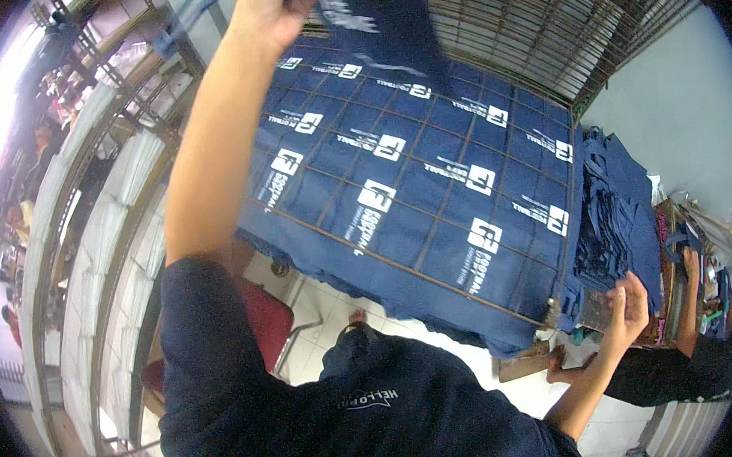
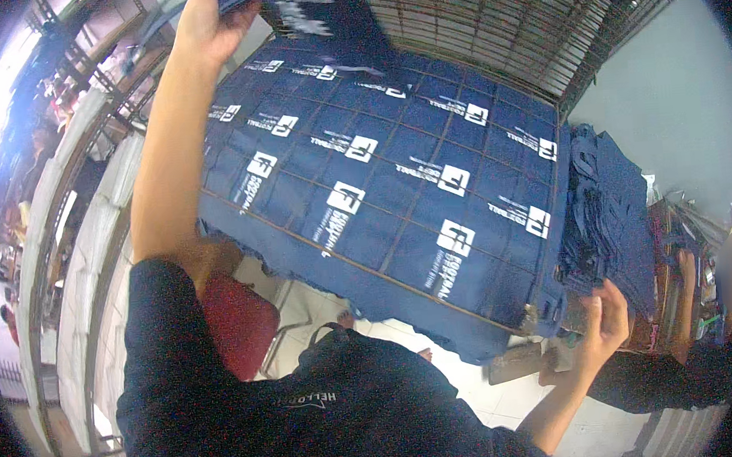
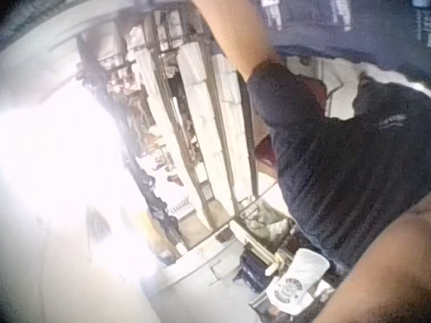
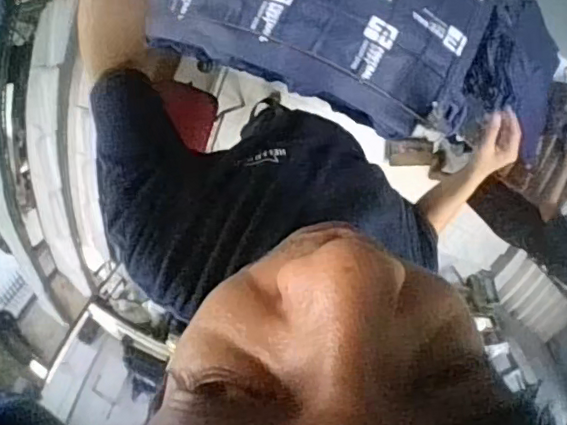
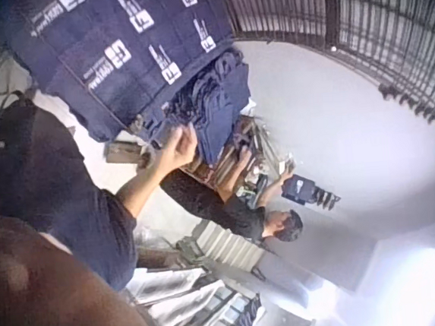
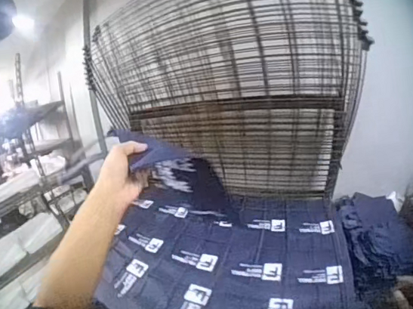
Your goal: The person repeatedly picks up blue tote bags from a table, folds them, and places them onto a metal grid frame. The person continues this process throughout the clip, handling the bags one at a time.
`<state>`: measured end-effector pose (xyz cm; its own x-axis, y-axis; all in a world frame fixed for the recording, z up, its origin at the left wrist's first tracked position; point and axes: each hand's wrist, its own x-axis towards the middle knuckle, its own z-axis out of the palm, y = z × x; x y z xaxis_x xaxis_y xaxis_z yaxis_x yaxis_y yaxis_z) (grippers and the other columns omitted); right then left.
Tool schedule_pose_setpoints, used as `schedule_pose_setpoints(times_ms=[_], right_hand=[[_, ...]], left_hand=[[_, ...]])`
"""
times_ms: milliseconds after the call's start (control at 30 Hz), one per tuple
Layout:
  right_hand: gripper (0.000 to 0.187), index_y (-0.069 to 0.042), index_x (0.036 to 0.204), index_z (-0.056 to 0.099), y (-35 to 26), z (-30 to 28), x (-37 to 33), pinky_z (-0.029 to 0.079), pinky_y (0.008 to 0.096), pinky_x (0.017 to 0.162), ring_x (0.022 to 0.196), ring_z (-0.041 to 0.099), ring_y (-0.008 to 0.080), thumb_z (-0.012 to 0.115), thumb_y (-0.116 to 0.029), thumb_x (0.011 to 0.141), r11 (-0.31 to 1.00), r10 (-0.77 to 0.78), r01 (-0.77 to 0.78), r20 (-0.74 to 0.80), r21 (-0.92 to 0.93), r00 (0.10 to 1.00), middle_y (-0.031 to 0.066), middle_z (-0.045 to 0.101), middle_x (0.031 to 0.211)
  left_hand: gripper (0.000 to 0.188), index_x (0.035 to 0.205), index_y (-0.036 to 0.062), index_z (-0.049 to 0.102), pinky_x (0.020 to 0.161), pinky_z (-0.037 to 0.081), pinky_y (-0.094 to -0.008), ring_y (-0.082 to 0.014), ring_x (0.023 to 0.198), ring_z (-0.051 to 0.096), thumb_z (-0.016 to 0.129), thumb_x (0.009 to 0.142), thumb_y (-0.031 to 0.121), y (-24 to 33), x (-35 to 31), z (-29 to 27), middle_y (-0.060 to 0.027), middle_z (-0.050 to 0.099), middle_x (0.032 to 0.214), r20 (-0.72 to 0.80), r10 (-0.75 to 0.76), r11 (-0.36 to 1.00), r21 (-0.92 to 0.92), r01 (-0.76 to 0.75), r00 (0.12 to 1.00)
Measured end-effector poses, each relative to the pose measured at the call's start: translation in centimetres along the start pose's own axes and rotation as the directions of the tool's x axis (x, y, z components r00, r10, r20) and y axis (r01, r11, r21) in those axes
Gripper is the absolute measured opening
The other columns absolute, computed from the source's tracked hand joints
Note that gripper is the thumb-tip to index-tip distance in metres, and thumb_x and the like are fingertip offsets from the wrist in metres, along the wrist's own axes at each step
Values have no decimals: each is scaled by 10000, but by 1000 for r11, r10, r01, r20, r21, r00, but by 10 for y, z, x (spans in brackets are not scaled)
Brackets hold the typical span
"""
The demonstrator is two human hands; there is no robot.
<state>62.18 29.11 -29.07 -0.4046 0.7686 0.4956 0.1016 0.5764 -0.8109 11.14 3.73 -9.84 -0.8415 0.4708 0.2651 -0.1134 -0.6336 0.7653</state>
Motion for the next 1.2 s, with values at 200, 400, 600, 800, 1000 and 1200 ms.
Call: schedule_pose_setpoints(times_ms=[200,400,600,800,1000,1200], right_hand=[[274,-7,1120,571,-26,43,1,398,191,644,728,491,53,593,-124,874,982,149,-155,-61,-105,987,-8,564,864],[309,2,1166,542,-11,21,-42,407,193,665,752,482,49,575,-145,896,954,175,-195,-105,-229,979,-2,563,932],[297,-40,1144,564,10,9,-121,339,162,532,636,457,23,579,-201,895,818,366,-461,-306,-344,879,-50,542,796],[299,-9,1131,557,0,58,-95,351,174,557,658,450,29,596,-178,886,924,230,-267,-159,-273,960,-41,520,771],[280,-16,1125,572,-3,47,-106,352,174,552,645,466,30,590,-168,890,869,207,-258,-163,-421,965,-32,533,760],[270,-18,1110,579,-23,52,-121,355,183,533,628,495,43,583,-174,890,854,269,-350,-249,-384,930,-14,569,768]], left_hand=[[59,738,42,517,671,495,-324,-240,664,534,516,681,54,23,219,-187,-81,533,690,-141,-7,999,52,15,990],[114,831,30,547,751,485,-367,-245,781,583,545,734,90,90,267,-311,-106,584,825,313,701,176,794,-581,641],[511,1078,25,443,684,451,-366,-222,832,546,625,602,63,7,143,-309,-118,529,1013,-653,330,916,397,-62,682],[264,945,27,546,726,418,-371,-219,847,522,593,706,130,-111,150,-400,-115,540,995,-759,-97,935,152,321,643],[319,1070,-2,571,819,428,-364,-249,910,557,515,789,139,-218,226,-501,-107,586,1040,-770,-127,882,202,426,626],[273,1052,45,583,837,443,-348,-242,1003,533,546,828,197,-220,265,-569,-115,570,1072,-741,-125,839,276,469,659]])
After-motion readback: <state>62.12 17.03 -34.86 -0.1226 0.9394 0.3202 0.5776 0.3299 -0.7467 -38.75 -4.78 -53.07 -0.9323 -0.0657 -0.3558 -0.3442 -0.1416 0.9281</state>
